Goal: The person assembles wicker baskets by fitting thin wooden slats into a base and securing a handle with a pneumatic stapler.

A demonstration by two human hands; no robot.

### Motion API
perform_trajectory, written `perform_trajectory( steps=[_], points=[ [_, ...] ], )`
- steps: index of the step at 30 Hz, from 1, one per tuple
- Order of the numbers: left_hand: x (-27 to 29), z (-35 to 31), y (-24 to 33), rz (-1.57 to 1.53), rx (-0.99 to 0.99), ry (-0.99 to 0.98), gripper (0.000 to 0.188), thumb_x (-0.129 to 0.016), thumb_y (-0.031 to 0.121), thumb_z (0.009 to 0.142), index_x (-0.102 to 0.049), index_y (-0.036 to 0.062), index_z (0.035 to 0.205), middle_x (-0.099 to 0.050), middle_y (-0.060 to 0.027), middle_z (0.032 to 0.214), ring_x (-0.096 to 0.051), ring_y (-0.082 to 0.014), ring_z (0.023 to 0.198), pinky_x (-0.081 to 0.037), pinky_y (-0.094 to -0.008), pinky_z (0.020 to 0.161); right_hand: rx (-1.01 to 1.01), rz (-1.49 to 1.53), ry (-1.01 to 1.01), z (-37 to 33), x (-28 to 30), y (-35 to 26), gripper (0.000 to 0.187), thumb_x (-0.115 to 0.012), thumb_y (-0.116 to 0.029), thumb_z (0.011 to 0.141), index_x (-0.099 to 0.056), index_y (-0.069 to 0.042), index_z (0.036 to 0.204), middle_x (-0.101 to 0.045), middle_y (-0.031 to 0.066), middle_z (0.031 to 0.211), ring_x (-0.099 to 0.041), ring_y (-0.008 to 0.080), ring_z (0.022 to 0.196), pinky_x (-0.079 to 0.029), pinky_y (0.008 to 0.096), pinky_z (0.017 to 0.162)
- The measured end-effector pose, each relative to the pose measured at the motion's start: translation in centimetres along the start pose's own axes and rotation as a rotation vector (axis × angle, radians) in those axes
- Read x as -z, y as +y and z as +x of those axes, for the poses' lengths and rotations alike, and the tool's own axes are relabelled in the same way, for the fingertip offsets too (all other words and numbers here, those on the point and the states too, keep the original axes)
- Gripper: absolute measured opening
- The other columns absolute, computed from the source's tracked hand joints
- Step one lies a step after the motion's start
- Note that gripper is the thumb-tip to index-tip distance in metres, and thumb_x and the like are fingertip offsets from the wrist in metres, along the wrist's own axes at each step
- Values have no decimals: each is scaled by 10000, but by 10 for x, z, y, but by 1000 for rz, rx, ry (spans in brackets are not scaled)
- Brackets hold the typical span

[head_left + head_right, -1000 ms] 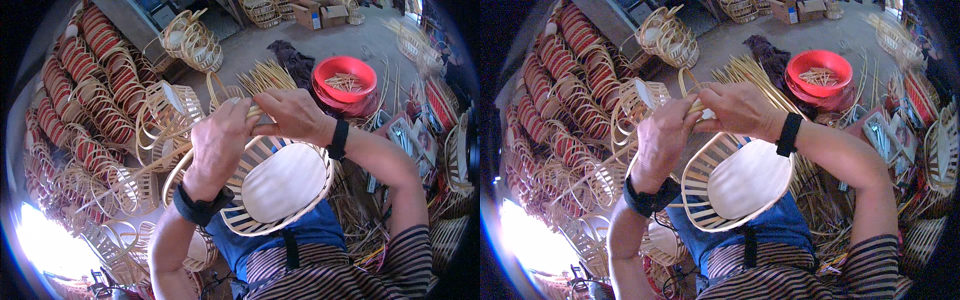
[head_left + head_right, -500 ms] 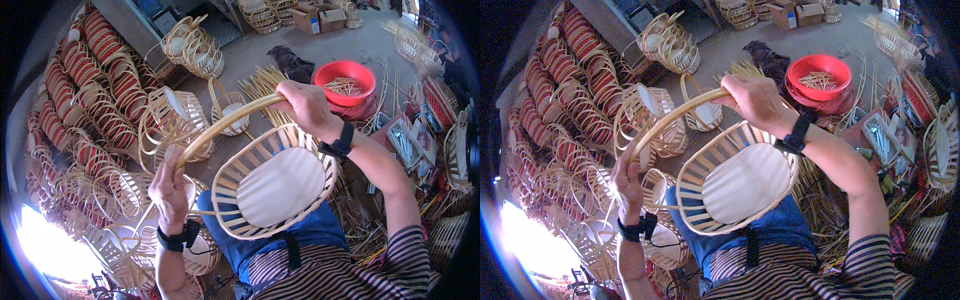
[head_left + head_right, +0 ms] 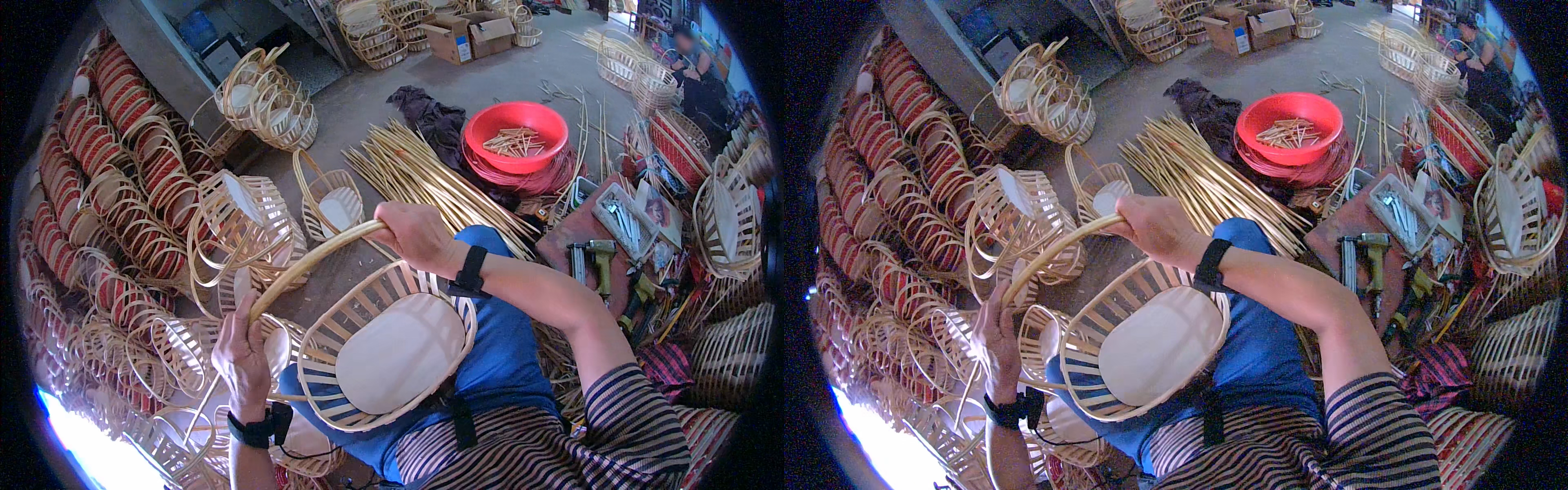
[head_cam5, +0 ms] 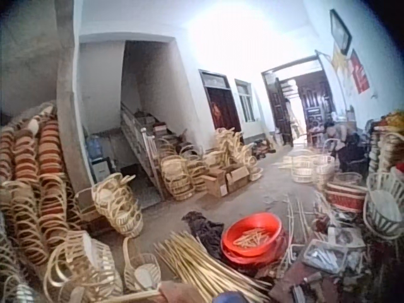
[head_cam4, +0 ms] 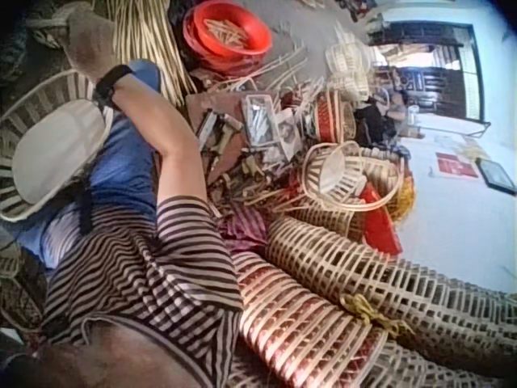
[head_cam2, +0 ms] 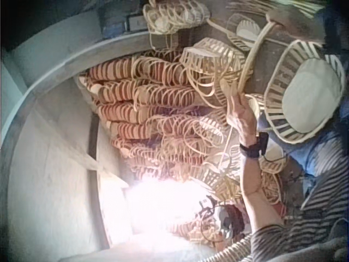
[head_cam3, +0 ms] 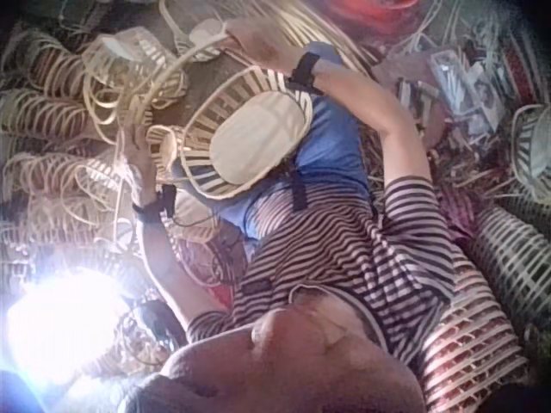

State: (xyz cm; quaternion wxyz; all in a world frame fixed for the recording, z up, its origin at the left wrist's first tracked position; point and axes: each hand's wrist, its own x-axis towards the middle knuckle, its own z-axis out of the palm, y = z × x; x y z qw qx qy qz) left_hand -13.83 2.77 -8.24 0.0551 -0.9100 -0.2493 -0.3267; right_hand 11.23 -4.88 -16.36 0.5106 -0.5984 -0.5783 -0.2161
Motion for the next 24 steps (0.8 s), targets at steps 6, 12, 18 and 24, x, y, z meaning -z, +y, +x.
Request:
perform_trajectory(
  steps=[6, 12, 18, 24],
  points=[
    [-8, 28, 25, 29, -92, -163, 398, -502, 106, 736, -448, 157, 1127, -545, -59, 870, -545, -221, 684, -444, -295, 566, -24, 56, -90, 0, -6, -12, 298, -509, -350, 753, -421, -76, 675, -473, 101, 574, -505, 286, 536, -372, 370, 444],
    [-17, 25, 36, -8, -96, -55, 309, -537, 83, 716, -543, 152, 1017, -481, -57, 661, -504, -209, 584, -412, -308, 515, -161, 136, -213, 0, -1, -18, 286, -549, -341, 731, -449, -77, 685, -464, 99, 545, -495, 288, 515, -363, 356, 449],
    [-13, 22, 41, -68, -42, -39, 236, -535, 100, 729, -565, 134, 961, -442, -68, 596, -479, -219, 542, -393, -313, 494, -153, 292, -130, -12, 34, -3, 381, -652, -235, 655, -476, -56, 943, -506, 113, 906, -488, 248, 830, -384, 327, 695],
    [-4, 16, 41, -46, -7, -67, 232, -534, 106, 730, -563, 129, 959, -447, -73, 607, -485, -221, 551, -391, -311, 501, -965, -289, -38, -176, 165, 106, 399, -607, -149, 645, -467, 41, 966, -534, 164, 891, -525, 266, 798, -406, 356, 724]
  ],
)
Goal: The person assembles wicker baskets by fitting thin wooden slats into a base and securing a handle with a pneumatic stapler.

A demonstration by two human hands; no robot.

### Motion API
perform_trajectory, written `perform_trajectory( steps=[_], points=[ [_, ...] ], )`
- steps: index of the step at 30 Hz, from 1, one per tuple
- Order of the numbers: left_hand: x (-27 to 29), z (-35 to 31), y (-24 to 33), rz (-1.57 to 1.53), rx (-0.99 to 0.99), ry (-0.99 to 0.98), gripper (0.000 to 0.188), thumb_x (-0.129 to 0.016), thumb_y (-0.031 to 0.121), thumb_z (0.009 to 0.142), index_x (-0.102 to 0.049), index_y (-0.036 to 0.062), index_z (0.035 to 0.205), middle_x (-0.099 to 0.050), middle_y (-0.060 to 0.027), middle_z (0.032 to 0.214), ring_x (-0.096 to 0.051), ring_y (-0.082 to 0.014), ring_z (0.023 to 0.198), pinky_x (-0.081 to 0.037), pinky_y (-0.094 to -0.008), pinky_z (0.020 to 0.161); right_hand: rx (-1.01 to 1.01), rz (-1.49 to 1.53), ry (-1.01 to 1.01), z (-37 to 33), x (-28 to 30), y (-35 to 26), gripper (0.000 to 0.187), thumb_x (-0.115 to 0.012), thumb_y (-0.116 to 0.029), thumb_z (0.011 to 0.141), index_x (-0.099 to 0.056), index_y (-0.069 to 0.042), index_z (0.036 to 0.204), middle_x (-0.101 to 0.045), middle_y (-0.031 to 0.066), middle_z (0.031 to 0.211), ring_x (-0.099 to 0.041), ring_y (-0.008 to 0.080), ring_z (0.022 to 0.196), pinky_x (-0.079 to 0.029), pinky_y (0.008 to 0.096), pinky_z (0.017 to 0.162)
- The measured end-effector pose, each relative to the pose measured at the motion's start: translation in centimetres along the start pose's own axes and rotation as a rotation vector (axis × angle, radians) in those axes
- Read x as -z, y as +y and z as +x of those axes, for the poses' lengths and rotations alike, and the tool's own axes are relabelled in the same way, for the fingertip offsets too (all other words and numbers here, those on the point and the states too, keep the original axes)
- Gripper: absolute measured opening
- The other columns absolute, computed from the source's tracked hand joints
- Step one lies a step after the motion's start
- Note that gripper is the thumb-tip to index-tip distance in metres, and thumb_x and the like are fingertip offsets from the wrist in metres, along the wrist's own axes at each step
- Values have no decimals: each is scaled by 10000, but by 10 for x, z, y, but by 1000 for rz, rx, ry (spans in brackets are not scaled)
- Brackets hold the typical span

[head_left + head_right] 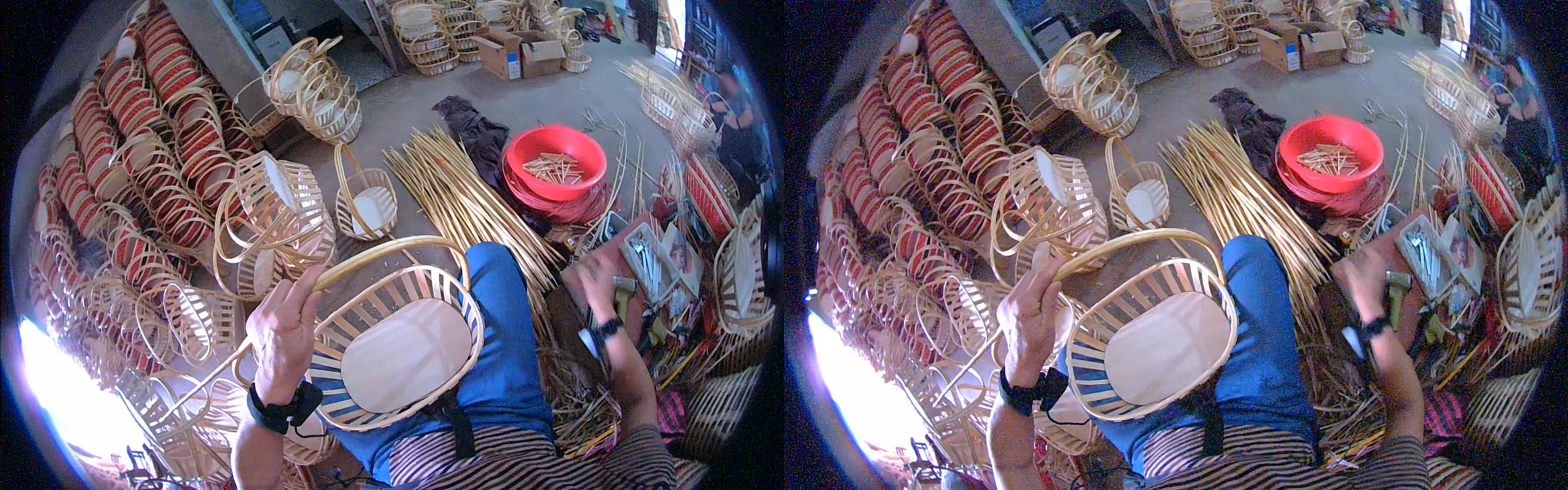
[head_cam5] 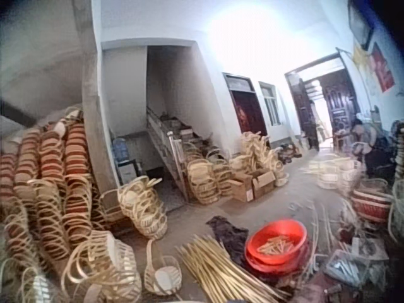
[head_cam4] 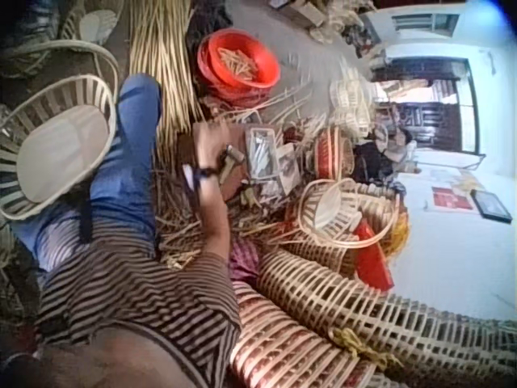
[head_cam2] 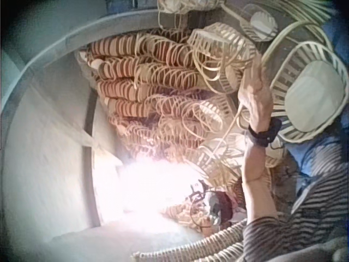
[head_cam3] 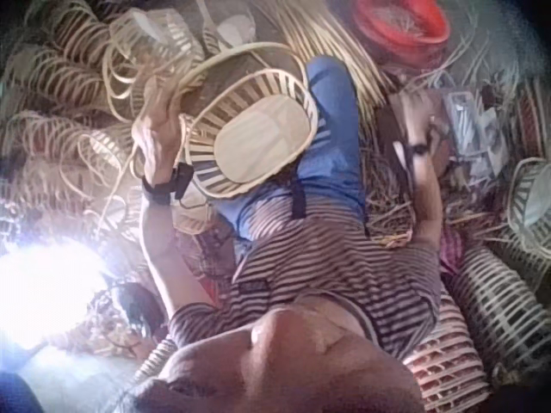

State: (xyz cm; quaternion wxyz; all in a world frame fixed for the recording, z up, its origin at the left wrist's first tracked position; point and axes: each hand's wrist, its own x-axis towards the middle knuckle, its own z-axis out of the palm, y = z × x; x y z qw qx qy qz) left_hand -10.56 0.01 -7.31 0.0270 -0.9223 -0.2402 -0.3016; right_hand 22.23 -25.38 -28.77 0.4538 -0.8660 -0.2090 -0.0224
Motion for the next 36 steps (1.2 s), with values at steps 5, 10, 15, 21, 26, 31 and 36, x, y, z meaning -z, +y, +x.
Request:
perform_trajectory(
  steps=[5, 10, 15, 21, 26, 31, 36],
  points=[
    [-10, 3, 1, -16, -39, 12, 229, -530, 105, 734, -550, 109, 962, -458, -68, 625, -498, -225, 570, -392, -309, 508, -412, -730, 29, -63, 50, 86, 508, -659, -198, 595, -406, 9, 983, -473, 209, 967, -418, 352, 976, -370, 404, 796],
    [-8, 5, 4, -20, -47, -5, 219, -530, 106, 734, -556, 111, 951, -489, -64, 660, -513, -224, 589, -400, -307, 514, -547, -640, -35, -46, 36, 123, 539, -651, -177, 597, -390, 15, 1028, -484, 216, 1001, -473, 351, 928, -378, 405, 798],
    [-14, 8, 5, -54, -55, 16, 212, -542, 114, 726, -558, 108, 937, -509, -64, 667, -522, -227, 598, -413, -311, 531, -192, -290, 97, -30, 36, 159, 405, -578, -104, 642, -437, -3, 1008, -510, 148, 903, -492, 266, 828, -391, 335, 726],
    [-20, 12, 6, 3, -32, -61, 217, -543, 140, 732, -556, 122, 948, -511, -59, 675, -527, -219, 612, -414, -309, 534, -289, 359, -194, -38, 49, -30, 94, -515, -78, 758, -471, -24, 821, -470, 20, 585, -436, 99, 418, -371, 240, 390],
    [-24, 12, 2, 32, -54, -13, 212, -542, 157, 739, -558, 128, 949, -496, -55, 652, -524, -214, 604, -409, -308, 526, 13, 542, -437, -62, 53, -132, 81, -493, -103, 776, -490, -23, 761, -479, 18, 559, -476, 105, 485, -402, 232, 459],
    [-21, 13, 5, 27, -66, -5, 219, -544, 163, 738, -558, 130, 955, -477, -53, 631, -516, -212, 590, -404, -308, 517, 42, 864, -642, -84, 30, -186, 216, -498, -104, 780, -472, -5, 970, -499, 14, 623, -484, 94, 527, -398, 218, 484],
    [-20, 10, 9, 30, -72, -9, 231, -555, 165, 729, -559, 135, 958, -458, -47, 611, -499, -202, 562, -396, -304, 503, 45, 1052, -688, -91, 4, -204, 237, -459, -53, 796, -461, -8, 1029, -433, -25, 611, -385, 45, 476, -331, 180, 432]
  ],
)
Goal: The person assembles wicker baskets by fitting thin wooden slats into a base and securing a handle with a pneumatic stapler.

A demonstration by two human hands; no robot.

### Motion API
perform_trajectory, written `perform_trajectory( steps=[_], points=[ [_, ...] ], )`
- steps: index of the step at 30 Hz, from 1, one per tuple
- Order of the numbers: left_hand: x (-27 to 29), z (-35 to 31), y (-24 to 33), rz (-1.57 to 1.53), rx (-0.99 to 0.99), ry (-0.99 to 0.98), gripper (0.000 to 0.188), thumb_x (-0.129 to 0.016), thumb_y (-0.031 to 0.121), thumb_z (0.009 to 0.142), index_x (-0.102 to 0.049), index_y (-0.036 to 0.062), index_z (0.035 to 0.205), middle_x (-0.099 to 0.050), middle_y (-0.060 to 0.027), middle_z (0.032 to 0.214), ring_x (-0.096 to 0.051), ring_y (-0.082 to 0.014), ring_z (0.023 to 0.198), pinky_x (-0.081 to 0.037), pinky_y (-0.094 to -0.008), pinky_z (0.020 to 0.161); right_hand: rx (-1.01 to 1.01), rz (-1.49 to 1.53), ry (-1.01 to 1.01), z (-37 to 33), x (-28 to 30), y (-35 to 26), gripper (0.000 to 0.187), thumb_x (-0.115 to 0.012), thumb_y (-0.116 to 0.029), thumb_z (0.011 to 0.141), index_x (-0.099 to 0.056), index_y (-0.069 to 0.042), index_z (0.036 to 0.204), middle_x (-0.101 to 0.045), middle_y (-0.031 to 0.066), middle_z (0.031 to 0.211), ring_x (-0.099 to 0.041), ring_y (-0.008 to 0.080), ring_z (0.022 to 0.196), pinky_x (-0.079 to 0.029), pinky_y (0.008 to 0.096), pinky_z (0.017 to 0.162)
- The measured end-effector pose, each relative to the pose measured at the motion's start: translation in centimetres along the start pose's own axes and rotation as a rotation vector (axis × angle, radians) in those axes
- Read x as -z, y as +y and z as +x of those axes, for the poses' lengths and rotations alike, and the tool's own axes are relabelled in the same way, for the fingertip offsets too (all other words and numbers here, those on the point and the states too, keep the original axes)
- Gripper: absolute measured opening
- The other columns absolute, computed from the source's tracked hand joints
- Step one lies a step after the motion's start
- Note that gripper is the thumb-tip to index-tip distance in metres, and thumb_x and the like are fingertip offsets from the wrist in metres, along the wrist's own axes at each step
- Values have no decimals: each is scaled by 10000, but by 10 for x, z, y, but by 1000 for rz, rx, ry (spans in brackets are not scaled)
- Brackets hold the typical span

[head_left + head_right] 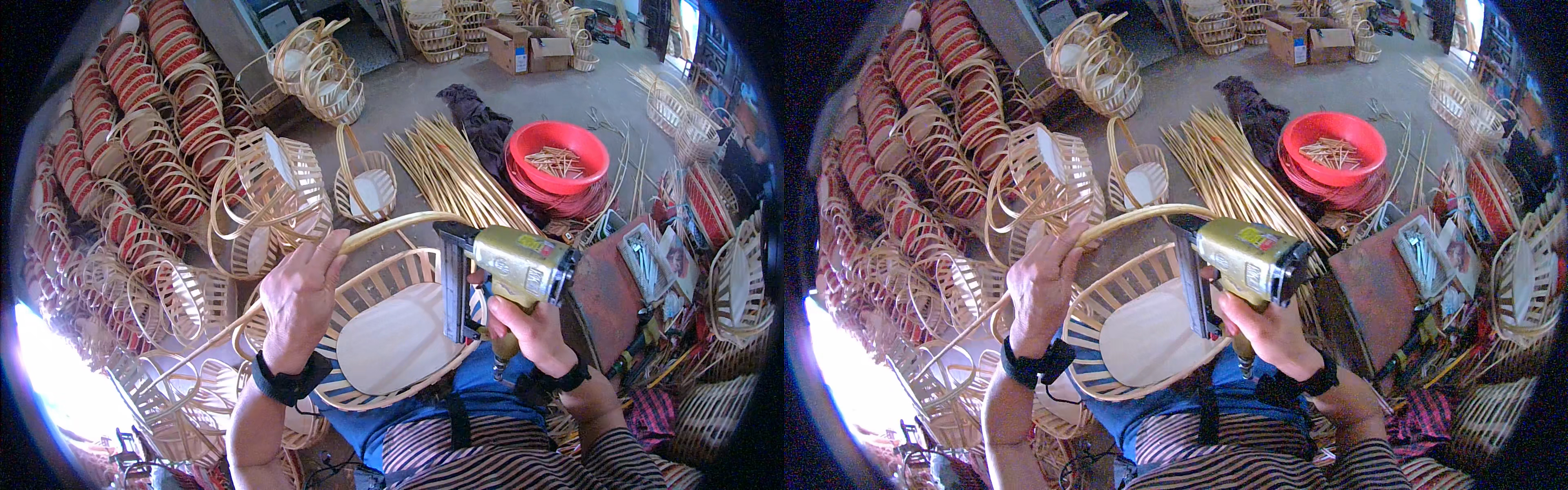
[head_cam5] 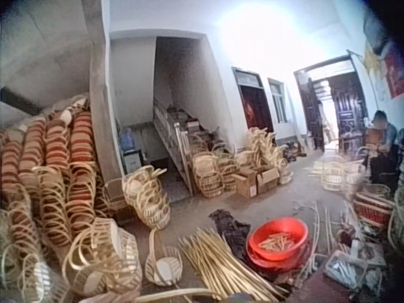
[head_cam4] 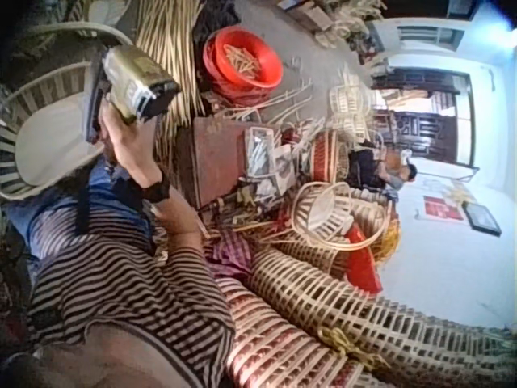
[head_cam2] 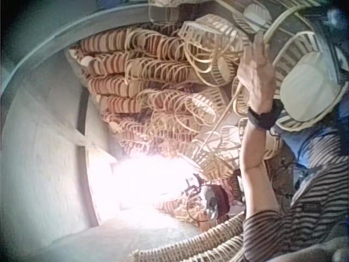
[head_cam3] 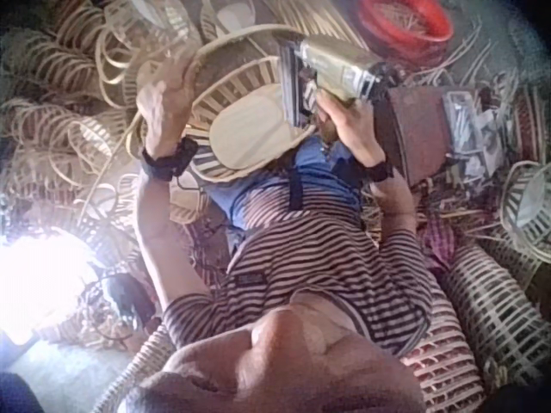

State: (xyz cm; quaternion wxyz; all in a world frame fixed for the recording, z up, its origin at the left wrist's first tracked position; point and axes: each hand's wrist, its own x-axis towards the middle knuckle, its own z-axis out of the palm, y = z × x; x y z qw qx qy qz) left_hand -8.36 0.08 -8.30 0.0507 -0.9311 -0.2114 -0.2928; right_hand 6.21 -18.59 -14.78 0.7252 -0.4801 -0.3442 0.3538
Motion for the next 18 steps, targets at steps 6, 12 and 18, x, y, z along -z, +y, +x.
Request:
perform_trajectory(
  steps=[6, 12, 18],
  points=[
    [2, -2, 2, 15, -4, 11, 229, -563, 162, 722, -558, 138, 950, -454, -39, 605, -495, -193, 543, -392, -296, 483, -33, 6, 12, 4, -1, 6, 231, -479, -82, 801, -465, -7, 1019, -434, -31, 605, -373, 34, 460, -318, 177, 416],
    [3, 0, 5, 1, -9, 19, 217, -559, 145, 725, -556, 134, 942, -469, -41, 616, -502, -197, 549, -395, -296, 486, -29, -32, 27, 3, -1, 3, 230, -487, -91, 800, -467, -8, 1014, -440, -33, 607, -376, 39, 451, -326, 178, 417],
    [4, -1, 7, -32, -1, 3, 207, -554, 129, 726, -556, 123, 933, -482, -47, 618, -512, -203, 558, -401, -300, 491, 7, 48, 61, 2, -2, 9, 204, -474, -80, 798, -481, -14, 991, -438, -28, 596, -382, 48, 444, -336, 184, 414]
  ],
)
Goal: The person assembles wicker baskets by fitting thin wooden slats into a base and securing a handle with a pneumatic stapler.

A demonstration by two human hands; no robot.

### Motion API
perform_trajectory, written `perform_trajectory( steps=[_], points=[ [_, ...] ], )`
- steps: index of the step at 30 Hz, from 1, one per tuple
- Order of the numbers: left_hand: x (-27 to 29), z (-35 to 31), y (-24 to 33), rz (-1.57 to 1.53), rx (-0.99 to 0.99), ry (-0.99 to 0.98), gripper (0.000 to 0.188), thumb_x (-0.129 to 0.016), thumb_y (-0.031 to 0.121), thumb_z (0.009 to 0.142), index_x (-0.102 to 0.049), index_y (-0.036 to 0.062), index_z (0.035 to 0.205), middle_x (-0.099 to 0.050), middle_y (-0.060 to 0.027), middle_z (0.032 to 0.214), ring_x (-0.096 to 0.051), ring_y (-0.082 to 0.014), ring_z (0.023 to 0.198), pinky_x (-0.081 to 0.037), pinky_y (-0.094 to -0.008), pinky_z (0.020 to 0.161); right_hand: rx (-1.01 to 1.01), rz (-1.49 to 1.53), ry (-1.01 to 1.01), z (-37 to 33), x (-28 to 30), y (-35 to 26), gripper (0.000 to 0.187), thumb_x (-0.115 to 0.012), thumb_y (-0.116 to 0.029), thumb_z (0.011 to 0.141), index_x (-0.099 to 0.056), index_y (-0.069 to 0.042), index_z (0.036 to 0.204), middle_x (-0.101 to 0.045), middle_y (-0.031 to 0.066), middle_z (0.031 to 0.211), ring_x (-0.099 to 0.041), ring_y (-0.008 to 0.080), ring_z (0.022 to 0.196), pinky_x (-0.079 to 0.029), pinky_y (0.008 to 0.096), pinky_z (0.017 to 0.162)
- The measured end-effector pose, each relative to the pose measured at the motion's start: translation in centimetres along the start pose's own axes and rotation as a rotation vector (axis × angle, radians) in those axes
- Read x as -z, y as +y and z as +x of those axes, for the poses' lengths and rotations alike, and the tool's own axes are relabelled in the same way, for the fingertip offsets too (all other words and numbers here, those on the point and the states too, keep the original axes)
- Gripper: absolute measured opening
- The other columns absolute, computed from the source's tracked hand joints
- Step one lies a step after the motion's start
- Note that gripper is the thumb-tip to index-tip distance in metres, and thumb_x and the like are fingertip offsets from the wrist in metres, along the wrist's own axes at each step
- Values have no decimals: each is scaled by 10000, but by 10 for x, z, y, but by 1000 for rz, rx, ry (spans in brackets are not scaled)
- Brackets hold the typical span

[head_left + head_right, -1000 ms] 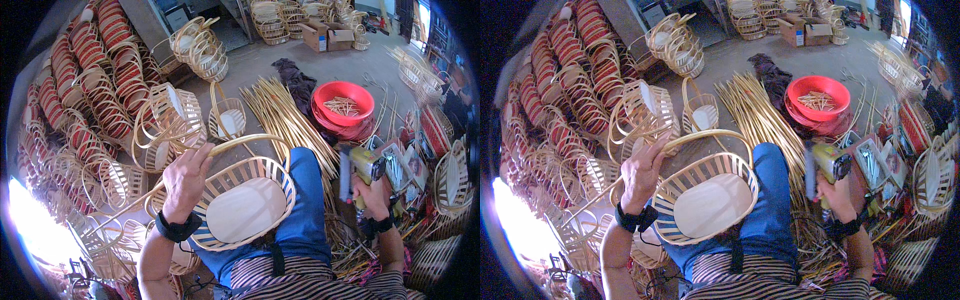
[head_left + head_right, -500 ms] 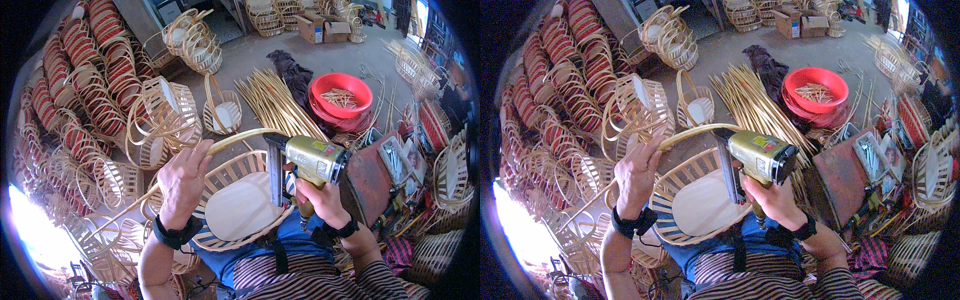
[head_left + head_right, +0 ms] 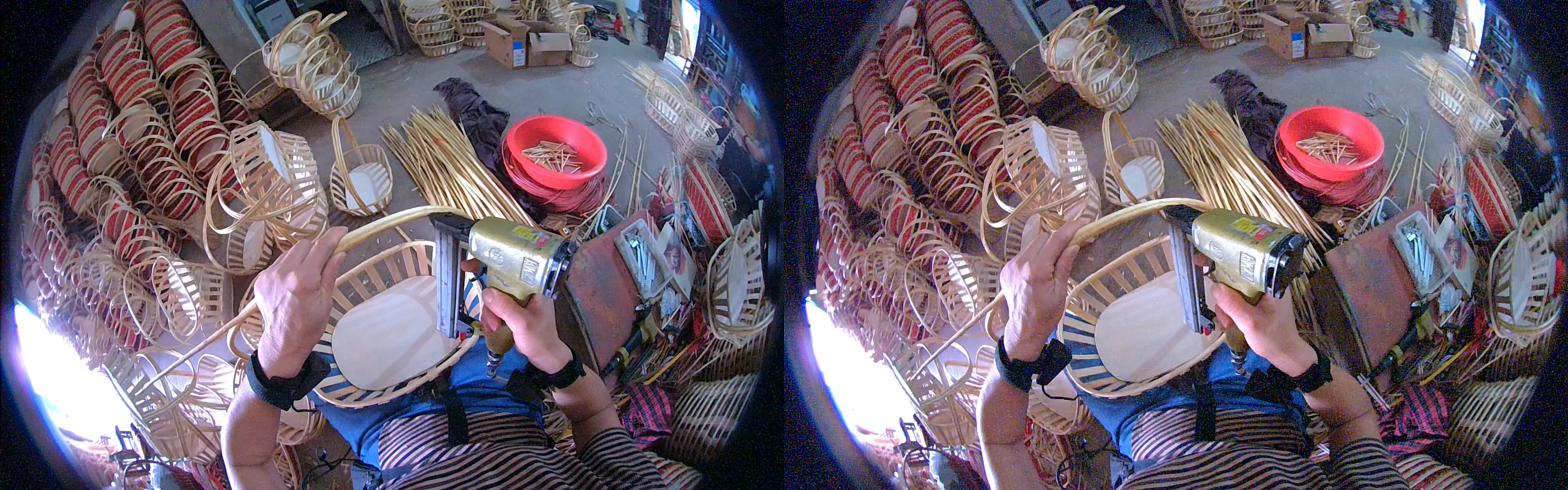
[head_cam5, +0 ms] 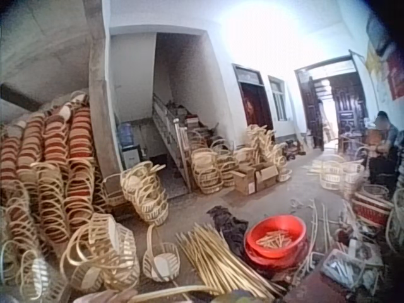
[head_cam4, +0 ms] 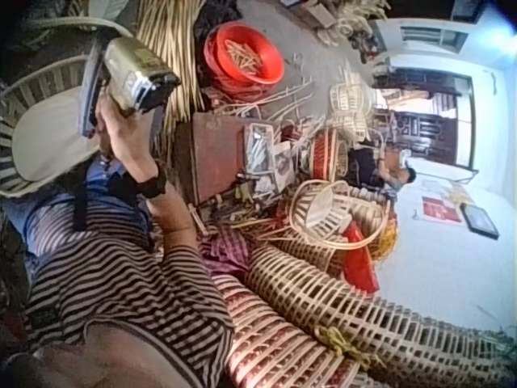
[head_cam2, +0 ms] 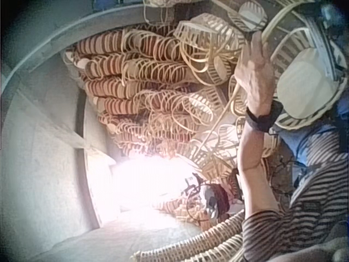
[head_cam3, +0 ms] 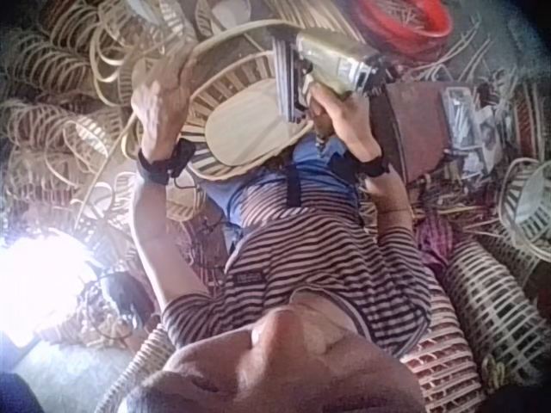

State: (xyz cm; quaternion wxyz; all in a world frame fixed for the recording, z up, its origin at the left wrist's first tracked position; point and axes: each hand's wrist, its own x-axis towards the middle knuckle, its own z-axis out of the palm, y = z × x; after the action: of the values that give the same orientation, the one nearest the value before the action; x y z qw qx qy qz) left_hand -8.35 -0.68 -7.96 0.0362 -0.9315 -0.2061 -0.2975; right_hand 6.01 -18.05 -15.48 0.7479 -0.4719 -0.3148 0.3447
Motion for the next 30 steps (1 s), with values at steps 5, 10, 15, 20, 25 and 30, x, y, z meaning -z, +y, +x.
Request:
perform_trajectory(
  steps=[5, 10, 15, 20, 25, 30],
  points=[
    [-1, 2, 0, -25, 0, -6, 210, -550, 137, 728, -550, 123, 938, -501, -52, 642, -523, -208, 569, -408, -304, 495, -39, -122, 4, -7, -8, -9, 150, -469, -82, 794, -507, -20, 925, -478, -11, 636, -419, 54, 484, -355, 195, 432],
    [2, 10, 3, -4, 121, -204, 272, -532, 139, 741, -525, 126, 1012, -581, -98, 871, -566, -257, 760, -450, -313, 626, 234, -566, -61, -17, -18, 2, 147, -594, -98, 684, -569, -49, 820, -586, 82, 788, -563, 230, 717, -432, 336, 637],
    [-3, 9, -1, -37, 124, -232, 370, -539, 101, 720, -463, 82, 1081, -556, -109, 964, -548, -263, 836, -442, -325, 690, 461, -765, -147, -9, -27, 14, 235, -651, -114, 601, -546, -42, 799, -576, 97, 768, -553, 276, 719, -411, 353, 687],
    [-5, 9, -3, -10, 9, -166, 392, -534, 41, 687, -458, 63, 1071, -558, -122, 923, -548, -268, 814, -442, -337, 666, 547, -825, -159, -5, -29, 17, 330, -658, -105, 590, -522, -7, 874, -562, 123, 840, -555, 282, 729, -430, 332, 662],
    [-12, 8, -6, -6, -112, -65, 323, -518, 62, 701, -454, 38, 1017, -521, -88, 716, -541, -241, 651, -432, -324, 534, 585, -960, -189, -3, -25, 17, 345, -662, -92, 581, -518, 4, 879, -563, 124, 817, -558, 279, 727, -444, 316, 631],
    [-9, 11, -4, -57, 10, -135, 358, -521, 81, 716, -449, 56, 1066, -563, -132, 849, -551, -291, 733, -440, -364, 608, 704, -1033, -209, -3, -27, 12, 315, -654, -87, 589, -530, -8, 867, -571, 112, 755, -561, 279, 703, -441, 348, 636]
  ],
)
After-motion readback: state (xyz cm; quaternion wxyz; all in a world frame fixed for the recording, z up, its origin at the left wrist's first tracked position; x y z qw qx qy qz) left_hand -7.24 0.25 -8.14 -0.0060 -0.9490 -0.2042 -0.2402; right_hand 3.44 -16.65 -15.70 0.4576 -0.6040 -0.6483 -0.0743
